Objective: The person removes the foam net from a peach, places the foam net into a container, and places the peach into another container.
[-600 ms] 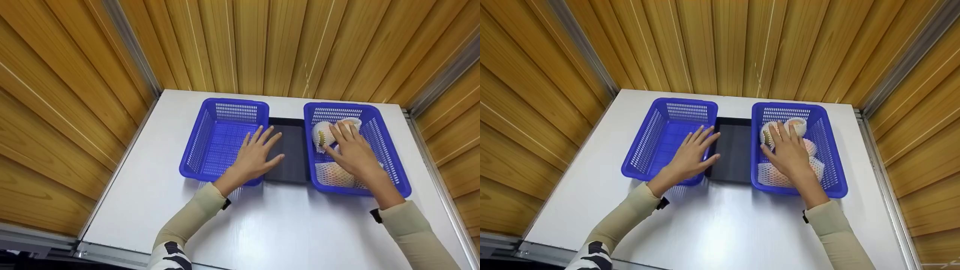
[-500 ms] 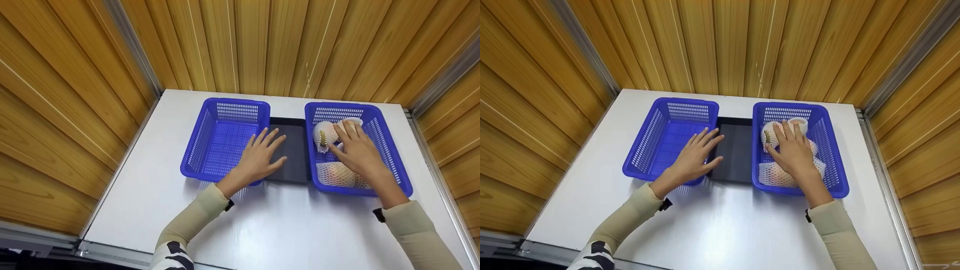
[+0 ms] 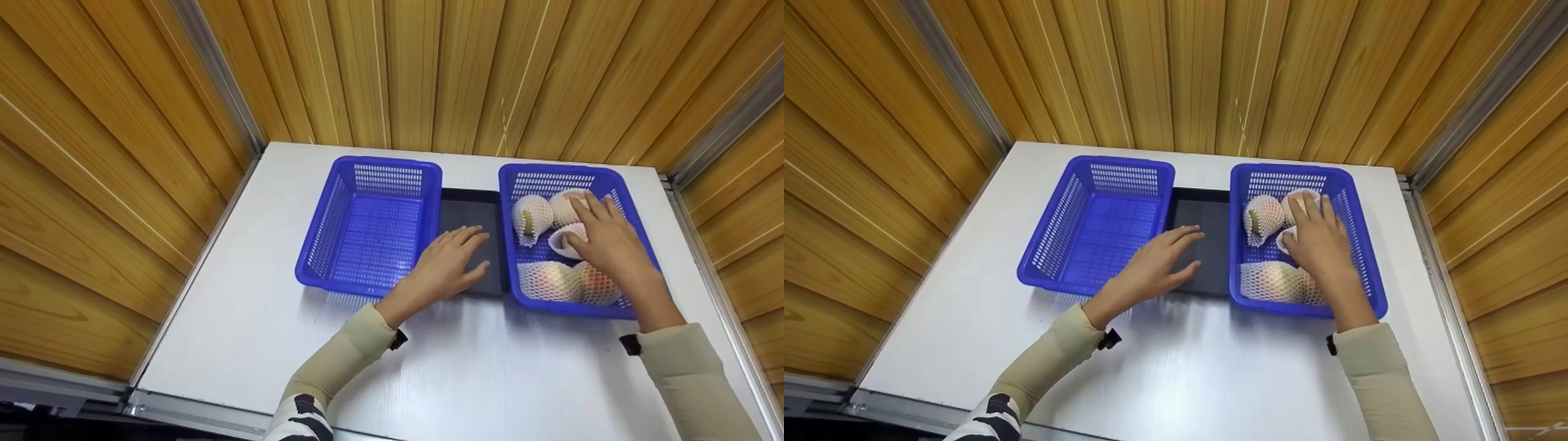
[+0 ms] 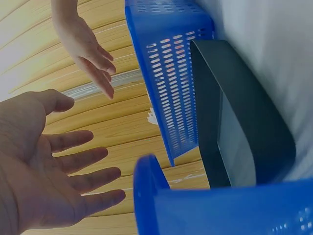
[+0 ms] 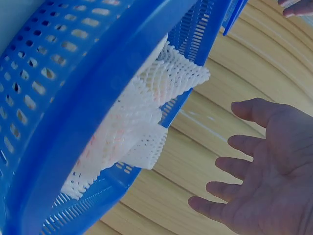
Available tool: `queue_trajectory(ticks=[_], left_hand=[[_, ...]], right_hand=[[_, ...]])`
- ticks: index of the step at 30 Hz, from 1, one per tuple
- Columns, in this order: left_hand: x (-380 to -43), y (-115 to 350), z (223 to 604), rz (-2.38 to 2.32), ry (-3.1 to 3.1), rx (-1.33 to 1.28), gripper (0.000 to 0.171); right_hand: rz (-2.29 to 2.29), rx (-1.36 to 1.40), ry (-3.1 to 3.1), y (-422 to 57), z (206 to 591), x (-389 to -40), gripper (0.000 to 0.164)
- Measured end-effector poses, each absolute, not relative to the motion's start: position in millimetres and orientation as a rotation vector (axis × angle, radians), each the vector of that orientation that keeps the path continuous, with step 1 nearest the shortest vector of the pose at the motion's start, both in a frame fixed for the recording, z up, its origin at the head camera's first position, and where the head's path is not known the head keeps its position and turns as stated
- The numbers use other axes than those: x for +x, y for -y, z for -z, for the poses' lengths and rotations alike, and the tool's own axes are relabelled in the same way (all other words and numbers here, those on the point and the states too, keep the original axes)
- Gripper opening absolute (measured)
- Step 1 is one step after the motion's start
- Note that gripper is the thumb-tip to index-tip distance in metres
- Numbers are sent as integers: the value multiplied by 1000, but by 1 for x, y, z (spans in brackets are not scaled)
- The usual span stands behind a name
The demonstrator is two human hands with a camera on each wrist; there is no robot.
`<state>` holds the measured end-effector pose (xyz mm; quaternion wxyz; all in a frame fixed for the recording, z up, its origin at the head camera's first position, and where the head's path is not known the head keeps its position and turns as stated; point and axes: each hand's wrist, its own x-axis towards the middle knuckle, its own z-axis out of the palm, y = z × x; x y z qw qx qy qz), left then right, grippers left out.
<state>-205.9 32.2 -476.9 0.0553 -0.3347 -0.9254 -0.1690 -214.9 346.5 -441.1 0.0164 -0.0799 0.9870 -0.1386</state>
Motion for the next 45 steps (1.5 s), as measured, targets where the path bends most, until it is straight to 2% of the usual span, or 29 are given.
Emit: queue_trajectory(ticks=[13,18,24,37,45], left_hand=[[-194,-69,494,691,2902,-982,46],[-191,-77,506,813,2937,-962,52],[-189,-86,520,1023,2963,-893,61],[-188,-97,551,1562,2782,-740,64],[-194,-110,557,2167,2560,-569,67]], right_hand=[[494,-189,-3022,-362,441,-217,71],[520,-200,-3009,-369,445,-218,71],[468,-310,-3056,-374,450,-222,63],[364,-337,-2944,-381,462,-234,71],[332,-297,-2892,-383,461,-245,68]])
